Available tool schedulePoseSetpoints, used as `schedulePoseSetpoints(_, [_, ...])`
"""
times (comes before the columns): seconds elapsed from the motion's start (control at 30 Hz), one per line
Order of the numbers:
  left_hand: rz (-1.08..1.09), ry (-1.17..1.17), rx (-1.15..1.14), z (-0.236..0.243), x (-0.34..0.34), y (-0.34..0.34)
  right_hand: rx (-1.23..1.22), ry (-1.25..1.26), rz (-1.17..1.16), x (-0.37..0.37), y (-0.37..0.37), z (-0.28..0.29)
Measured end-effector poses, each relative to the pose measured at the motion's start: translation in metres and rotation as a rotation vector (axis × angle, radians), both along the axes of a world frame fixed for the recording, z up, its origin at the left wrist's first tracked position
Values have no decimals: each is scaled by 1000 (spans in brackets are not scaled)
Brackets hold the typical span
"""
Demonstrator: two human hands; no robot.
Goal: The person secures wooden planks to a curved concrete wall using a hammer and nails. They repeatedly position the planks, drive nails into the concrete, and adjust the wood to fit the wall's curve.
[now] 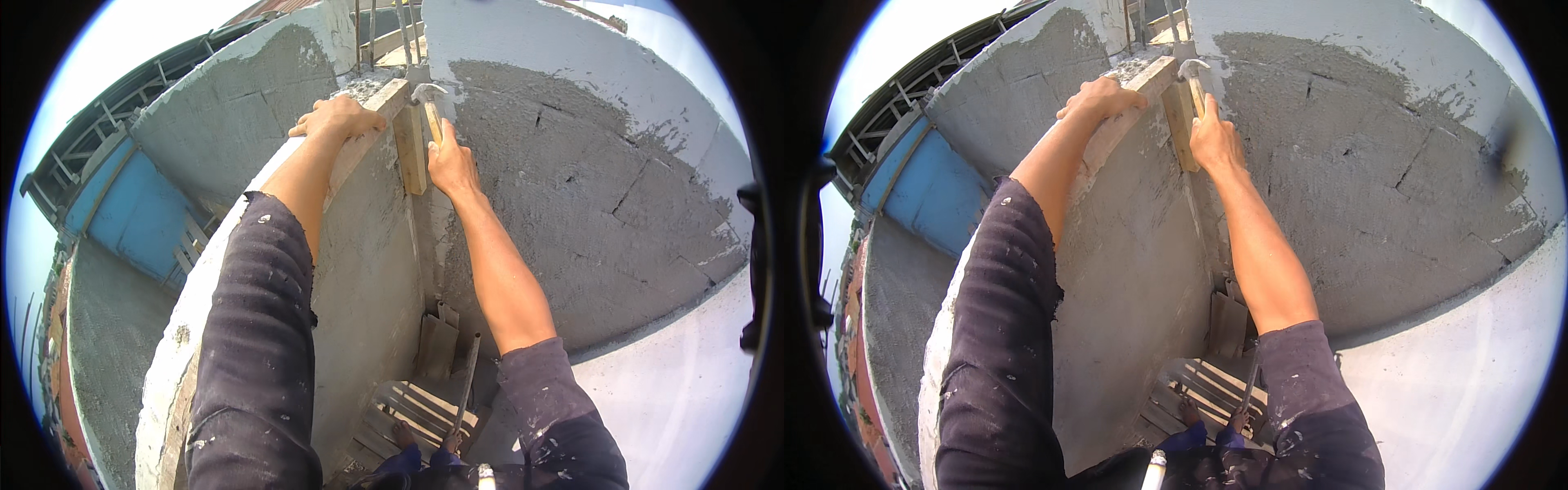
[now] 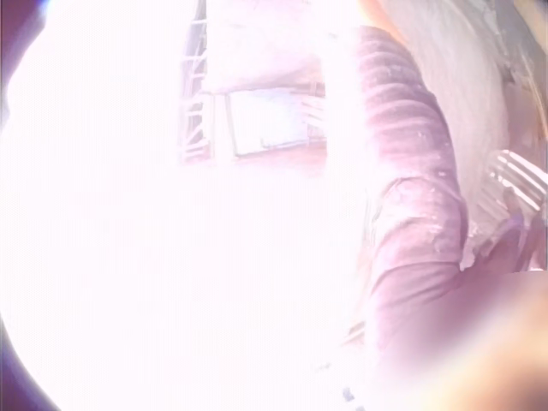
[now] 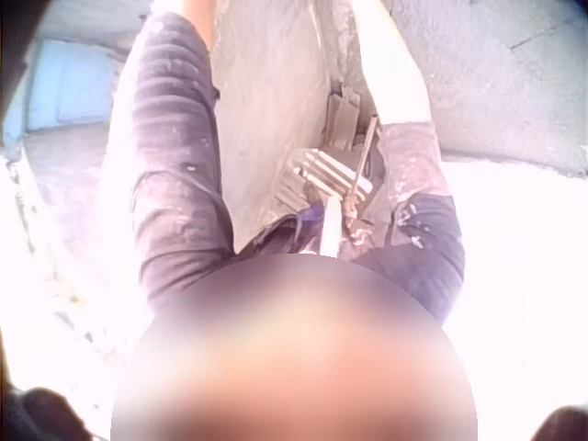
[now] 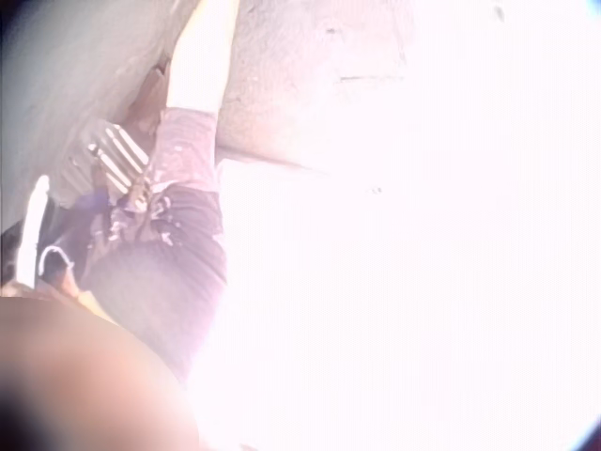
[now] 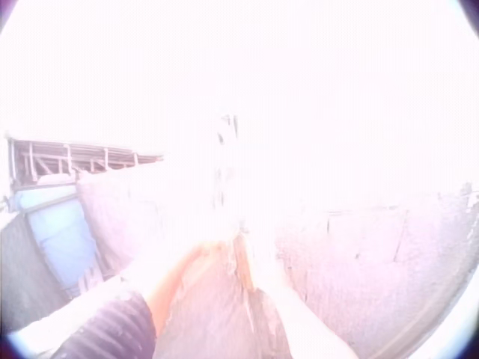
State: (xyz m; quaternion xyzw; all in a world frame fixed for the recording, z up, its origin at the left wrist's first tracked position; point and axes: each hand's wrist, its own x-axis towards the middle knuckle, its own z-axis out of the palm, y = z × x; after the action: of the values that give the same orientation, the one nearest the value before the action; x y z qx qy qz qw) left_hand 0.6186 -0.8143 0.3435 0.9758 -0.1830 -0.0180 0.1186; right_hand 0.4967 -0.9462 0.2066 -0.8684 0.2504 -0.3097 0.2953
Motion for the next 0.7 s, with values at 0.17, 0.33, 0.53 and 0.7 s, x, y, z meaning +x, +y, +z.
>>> schedulePoseSetpoints(0.17, [23, -18, -8, 2, 1, -1, 187, -460, -69, -3, 4, 7])
schedulePoseSetpoints(0.33, [11, -24, 4, 3, -1, -1, 98, -256, -80, -5, 4, 13])
schedulePoseSetpoints(0.53, [72, -81, 57, -1, 1, -6, -16, -58, -59, 3, 8, 5])
schedulePoseSetpoints(0.7, [61, -62, 81, -2, 8, -8, 78, -18, -13, 6, -5, 19])
